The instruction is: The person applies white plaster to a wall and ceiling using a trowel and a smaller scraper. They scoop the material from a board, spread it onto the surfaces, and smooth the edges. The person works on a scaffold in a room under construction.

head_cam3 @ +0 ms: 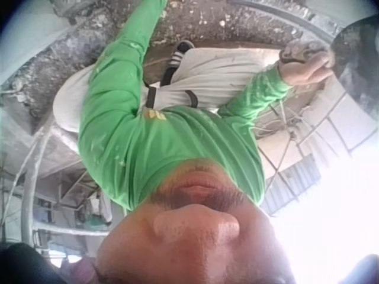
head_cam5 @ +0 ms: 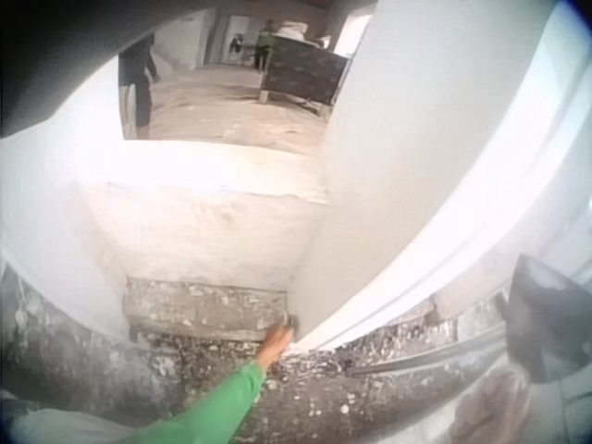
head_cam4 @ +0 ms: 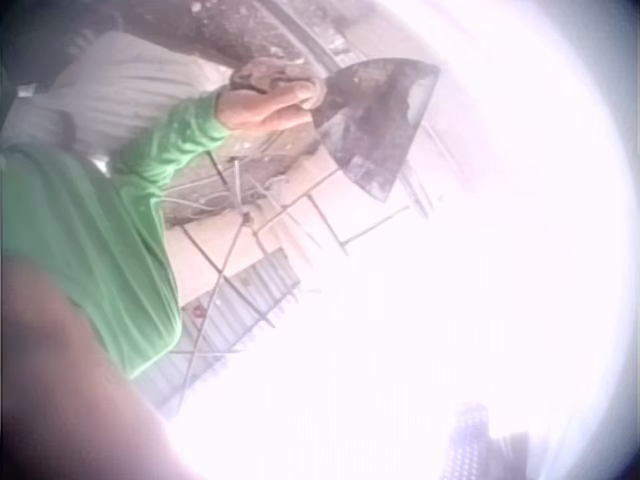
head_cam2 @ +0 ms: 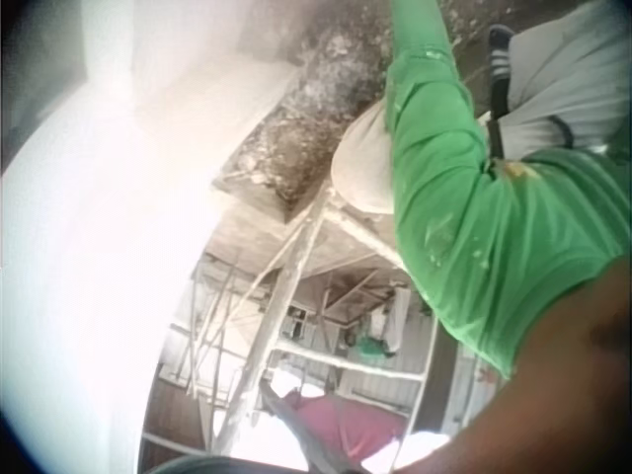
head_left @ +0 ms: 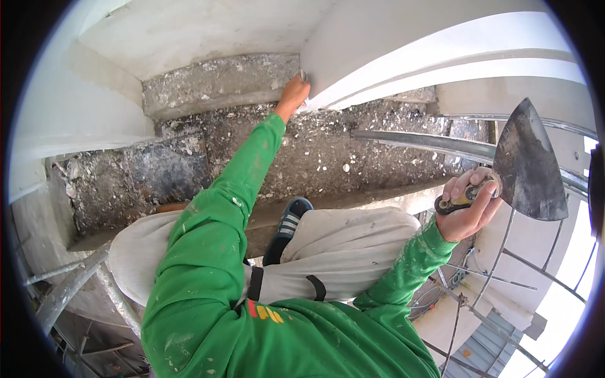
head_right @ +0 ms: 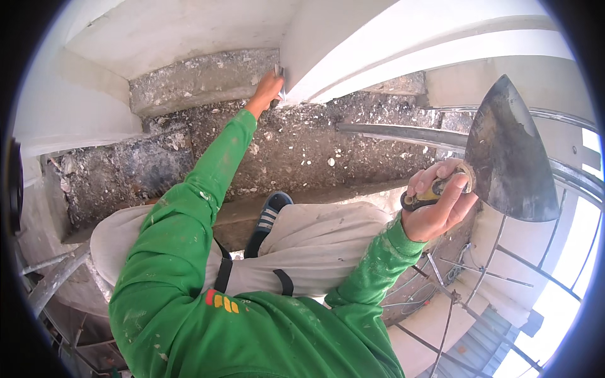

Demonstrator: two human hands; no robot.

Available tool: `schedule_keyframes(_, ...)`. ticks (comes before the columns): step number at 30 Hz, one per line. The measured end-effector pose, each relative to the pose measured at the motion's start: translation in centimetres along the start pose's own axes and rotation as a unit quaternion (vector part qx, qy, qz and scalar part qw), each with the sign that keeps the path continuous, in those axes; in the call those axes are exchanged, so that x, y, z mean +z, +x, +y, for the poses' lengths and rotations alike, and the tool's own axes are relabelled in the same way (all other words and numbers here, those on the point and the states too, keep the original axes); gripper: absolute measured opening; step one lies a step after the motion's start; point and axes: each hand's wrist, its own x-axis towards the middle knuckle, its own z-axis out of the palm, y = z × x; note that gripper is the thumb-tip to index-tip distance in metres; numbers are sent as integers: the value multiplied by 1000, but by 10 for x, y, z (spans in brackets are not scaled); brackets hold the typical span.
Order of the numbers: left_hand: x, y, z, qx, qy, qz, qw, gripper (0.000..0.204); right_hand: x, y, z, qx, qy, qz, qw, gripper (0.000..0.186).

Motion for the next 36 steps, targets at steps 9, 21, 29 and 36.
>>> schedule_keyframes(9,4,-82,214,143,10,-11,990,35,32,5,2,15,73,-24,997,18)
schedule_keyframes(21,-70,-188,356,525,-221,-23,822,28,66,-27,-50,121,253,-150,948,41)
schedule_keyframes(29,-73,-209,323,509,-268,46,817,43,82,-32,-80,282,240,-253,894,47)
schedule_keyframes(36,-104,-189,285,385,-32,-232,893,40,47,-22,-103,12,4,-251,968,35)
